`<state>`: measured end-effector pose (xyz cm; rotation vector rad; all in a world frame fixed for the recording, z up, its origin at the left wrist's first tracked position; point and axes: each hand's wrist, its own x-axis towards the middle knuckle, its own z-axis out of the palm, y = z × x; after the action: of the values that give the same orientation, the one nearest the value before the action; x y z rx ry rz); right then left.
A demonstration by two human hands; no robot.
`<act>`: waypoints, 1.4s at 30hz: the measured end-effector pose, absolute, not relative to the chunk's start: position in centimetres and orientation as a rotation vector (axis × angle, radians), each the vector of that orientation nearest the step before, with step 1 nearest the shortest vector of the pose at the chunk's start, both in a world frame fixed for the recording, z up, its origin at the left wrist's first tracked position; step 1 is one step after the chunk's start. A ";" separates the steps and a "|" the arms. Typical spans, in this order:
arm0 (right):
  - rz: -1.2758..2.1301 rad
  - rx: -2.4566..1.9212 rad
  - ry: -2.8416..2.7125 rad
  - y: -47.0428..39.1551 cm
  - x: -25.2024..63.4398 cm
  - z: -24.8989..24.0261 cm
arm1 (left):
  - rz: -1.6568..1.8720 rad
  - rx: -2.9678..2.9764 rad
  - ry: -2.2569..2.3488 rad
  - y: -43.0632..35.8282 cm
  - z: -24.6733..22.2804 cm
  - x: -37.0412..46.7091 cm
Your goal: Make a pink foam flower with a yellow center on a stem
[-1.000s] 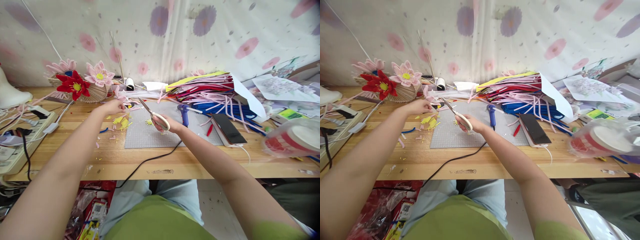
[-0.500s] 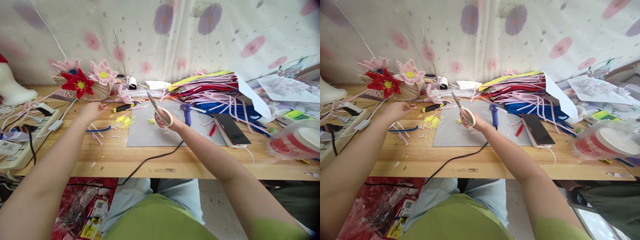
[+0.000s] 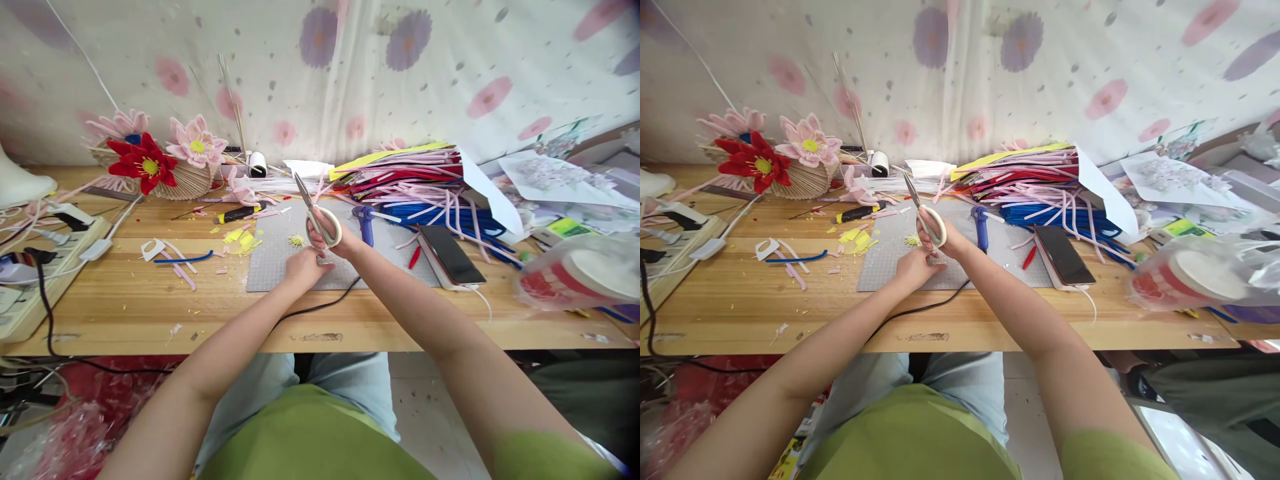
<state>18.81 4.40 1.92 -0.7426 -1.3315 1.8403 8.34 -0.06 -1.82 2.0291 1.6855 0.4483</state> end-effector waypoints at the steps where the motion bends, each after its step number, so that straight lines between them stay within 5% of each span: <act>1: 1.847 -0.742 -1.329 4.4 18.8 1.9 | 0.448 2.032 1.689 0.0 -1.9 8.5; 24: 1.313 -1.409 -1.710 5.2 22.5 0.9 | 0.224 2.288 1.725 0.1 -0.8 5.5; 42: 1.442 -1.325 -1.729 5.0 22.4 -0.7 | 0.153 2.320 1.729 0.1 -1.0 6.9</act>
<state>22.42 5.02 -0.66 -1.3253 -1.7286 1.4421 6.88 0.11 -0.97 2.3196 1.7285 0.1528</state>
